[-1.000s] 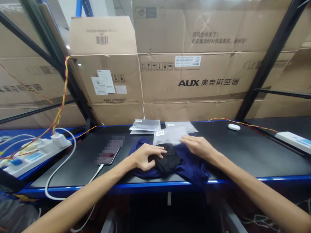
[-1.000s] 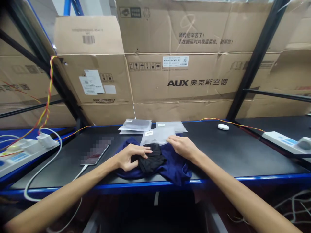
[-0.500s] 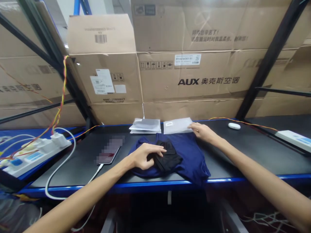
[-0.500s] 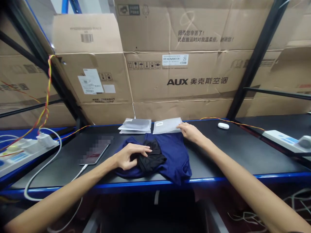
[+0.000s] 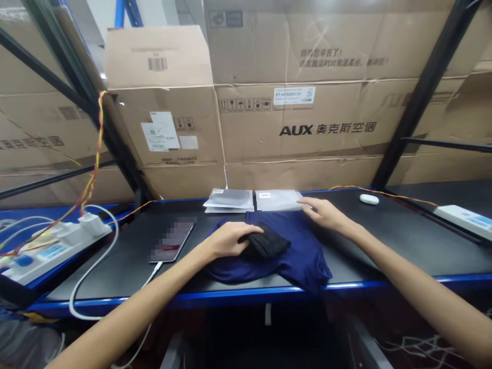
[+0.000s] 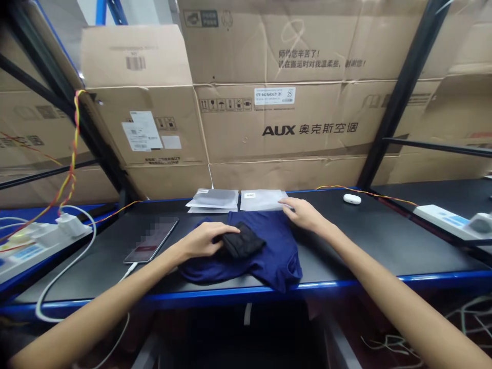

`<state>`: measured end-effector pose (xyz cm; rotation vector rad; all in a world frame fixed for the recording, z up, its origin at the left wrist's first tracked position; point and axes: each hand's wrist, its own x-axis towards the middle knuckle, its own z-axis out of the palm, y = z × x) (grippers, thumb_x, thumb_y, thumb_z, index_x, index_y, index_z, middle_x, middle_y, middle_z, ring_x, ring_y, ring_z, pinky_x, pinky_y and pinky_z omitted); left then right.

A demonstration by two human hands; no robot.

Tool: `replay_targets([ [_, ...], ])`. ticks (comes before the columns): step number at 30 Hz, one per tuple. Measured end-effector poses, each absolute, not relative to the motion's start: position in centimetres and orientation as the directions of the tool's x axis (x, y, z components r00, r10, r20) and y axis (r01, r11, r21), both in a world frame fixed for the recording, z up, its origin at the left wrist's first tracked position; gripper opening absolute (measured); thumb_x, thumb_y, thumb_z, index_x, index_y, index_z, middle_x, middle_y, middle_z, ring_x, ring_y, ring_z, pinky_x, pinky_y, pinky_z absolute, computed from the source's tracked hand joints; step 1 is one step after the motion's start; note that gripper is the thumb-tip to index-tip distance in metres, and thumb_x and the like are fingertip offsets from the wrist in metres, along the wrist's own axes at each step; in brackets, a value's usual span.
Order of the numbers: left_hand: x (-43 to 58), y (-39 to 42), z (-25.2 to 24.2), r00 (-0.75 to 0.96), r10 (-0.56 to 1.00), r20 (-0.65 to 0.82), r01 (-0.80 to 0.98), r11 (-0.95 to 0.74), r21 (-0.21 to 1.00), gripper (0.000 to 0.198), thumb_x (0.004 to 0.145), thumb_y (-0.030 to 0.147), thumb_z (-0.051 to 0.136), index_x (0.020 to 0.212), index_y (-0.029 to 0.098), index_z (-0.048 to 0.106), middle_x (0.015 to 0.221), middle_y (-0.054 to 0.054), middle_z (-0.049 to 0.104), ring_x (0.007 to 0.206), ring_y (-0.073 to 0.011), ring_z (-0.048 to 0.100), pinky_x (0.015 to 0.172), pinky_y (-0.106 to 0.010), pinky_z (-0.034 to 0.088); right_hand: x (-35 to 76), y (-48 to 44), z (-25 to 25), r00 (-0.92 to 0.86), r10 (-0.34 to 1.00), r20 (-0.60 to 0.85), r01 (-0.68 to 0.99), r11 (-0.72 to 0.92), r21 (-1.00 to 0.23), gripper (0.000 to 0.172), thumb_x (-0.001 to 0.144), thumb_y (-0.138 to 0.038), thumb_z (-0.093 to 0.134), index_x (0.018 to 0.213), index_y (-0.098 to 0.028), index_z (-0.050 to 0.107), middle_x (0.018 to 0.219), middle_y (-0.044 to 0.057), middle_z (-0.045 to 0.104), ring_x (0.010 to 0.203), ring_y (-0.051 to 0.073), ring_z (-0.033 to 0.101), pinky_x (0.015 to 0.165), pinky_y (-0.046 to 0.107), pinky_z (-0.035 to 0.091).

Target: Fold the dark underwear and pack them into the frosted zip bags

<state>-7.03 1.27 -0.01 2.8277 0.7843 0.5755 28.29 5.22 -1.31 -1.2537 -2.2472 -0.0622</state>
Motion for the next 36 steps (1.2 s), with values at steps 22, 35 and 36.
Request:
replay_targets([
  [22, -6.3, 3.1, 1.7, 0.899, 0.408, 0.160, 0.399, -0.913, 0.089, 0.078, 0.068, 0.004, 0.052, 0.143, 0.025, 0.049, 0.149, -0.008, 0.047, 0.134, -0.0259, 0.048, 0.111, -0.041, 0.039, 28.8, -1.5, -2.7, -0.582, 0.796, 0.165, 0.718, 0.599, -0.356, 0.050, 0.095, -0.052, 0.052, 0.141, -0.034, 0.053, 0.153, 0.002, 0.043, 0.145, 0.029, 0.031, 0.118, 0.052, 0.030],
  [35, -1.8, 2.3, 2.1, 0.757, 0.593, 0.276, 0.606, -0.794, 0.044, 0.024, 0.075, 0.025, 0.065, 0.098, 0.018, 0.063, 0.093, -0.007, 0.071, 0.084, -0.0247, 0.068, 0.072, -0.030, 0.050, 29.5, -1.9, -3.3, -0.546, 0.813, 0.200, 0.715, 0.577, -0.395, 0.052, 0.095, -0.053, 0.051, 0.143, -0.033, 0.050, 0.154, 0.002, 0.040, 0.146, 0.029, 0.028, 0.119, 0.055, 0.025],
  [36, -0.8, 2.0, 2.2, 0.708, 0.637, 0.305, 0.651, -0.756, 0.067, 0.023, 0.076, 0.028, 0.064, 0.096, 0.018, 0.062, 0.092, -0.008, 0.071, 0.081, -0.0254, 0.068, 0.070, -0.031, 0.050, 29.7, -2.0, -3.3, -0.537, 0.820, 0.200, 0.721, 0.569, -0.395, 0.052, 0.096, -0.053, 0.050, 0.143, -0.032, 0.050, 0.155, 0.003, 0.040, 0.146, 0.029, 0.028, 0.119, 0.055, 0.025],
])
